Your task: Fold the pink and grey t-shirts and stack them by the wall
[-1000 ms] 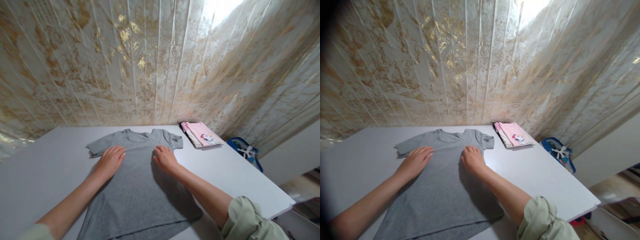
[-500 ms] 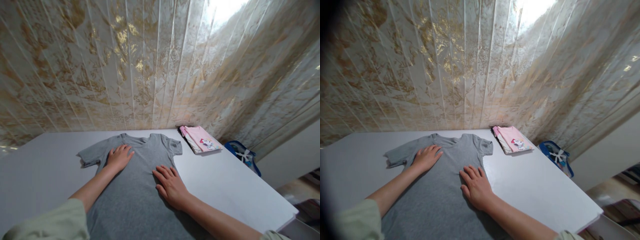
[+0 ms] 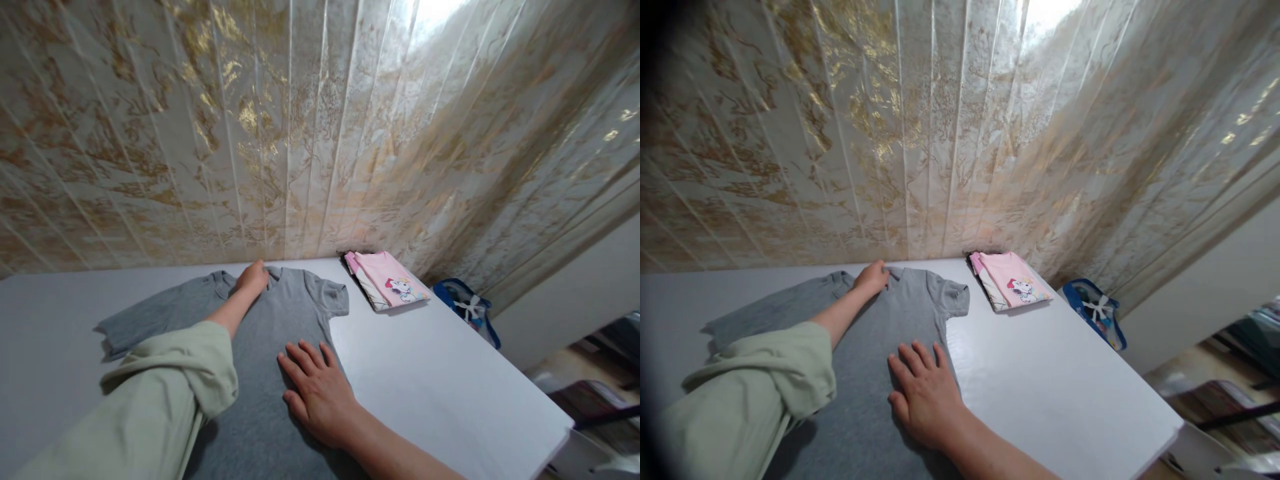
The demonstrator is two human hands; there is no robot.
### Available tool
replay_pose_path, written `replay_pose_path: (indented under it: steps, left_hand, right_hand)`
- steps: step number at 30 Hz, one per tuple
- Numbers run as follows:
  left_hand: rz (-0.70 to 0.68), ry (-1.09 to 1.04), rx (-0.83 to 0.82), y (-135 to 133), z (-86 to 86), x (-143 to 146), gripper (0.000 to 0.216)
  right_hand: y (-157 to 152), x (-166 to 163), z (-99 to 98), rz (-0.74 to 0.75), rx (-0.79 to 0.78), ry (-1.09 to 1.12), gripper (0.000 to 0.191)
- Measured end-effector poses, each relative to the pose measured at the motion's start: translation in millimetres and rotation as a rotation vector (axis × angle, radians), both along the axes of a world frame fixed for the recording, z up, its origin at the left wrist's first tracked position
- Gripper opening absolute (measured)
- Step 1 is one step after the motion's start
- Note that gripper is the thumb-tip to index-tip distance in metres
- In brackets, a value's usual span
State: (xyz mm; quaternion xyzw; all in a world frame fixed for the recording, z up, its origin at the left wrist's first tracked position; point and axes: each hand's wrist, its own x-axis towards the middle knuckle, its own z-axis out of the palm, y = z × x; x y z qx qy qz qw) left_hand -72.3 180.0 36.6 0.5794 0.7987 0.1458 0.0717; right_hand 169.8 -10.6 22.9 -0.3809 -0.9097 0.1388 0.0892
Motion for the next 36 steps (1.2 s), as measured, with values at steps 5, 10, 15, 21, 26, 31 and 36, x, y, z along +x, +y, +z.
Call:
replay_pose_path:
  steps: [5, 10, 15, 21, 26, 31, 36]
  left_hand:
    - [0.018, -0.027, 0.054, 0, -8.7, -2, 0.035]
    - [-0.161, -0.001, 0.129, -22, -12.1, 10, 0.04]
    - [-0.297, 0.053, 0.122, -29, -20.5, 18, 0.04]
    - [-0.282, 0.103, 0.008, -9, -32.7, 13, 0.049]
    - [-0.281, 0.16, 0.034, -10, -35.6, 15, 0.052]
    - [-0.285, 0.187, 0.064, -15, -36.3, 16, 0.054]
    - [-0.283, 0.198, 0.072, -13, -36.8, 16, 0.054]
  right_hand:
    - [2, 0, -0.7, -0.008, -0.038, 0.042, 0.057]
    - [3, -1, -4.7, -0.004, -0.038, 0.044, 0.058]
    - [3, -2, -4.5, -0.013, -0.032, 0.018, 0.057]
    - [0, -3, -4.9, -0.012, -0.034, -0.021, 0.056]
    - [17, -1, 1.5, -0.03, 0.026, -0.013, 0.051]
    - [94, 4, 20.9, -0.414, 0.167, -0.102, 0.034]
    - [156, 5, 17.5, -0.692, 0.202, -0.131, 0.032]
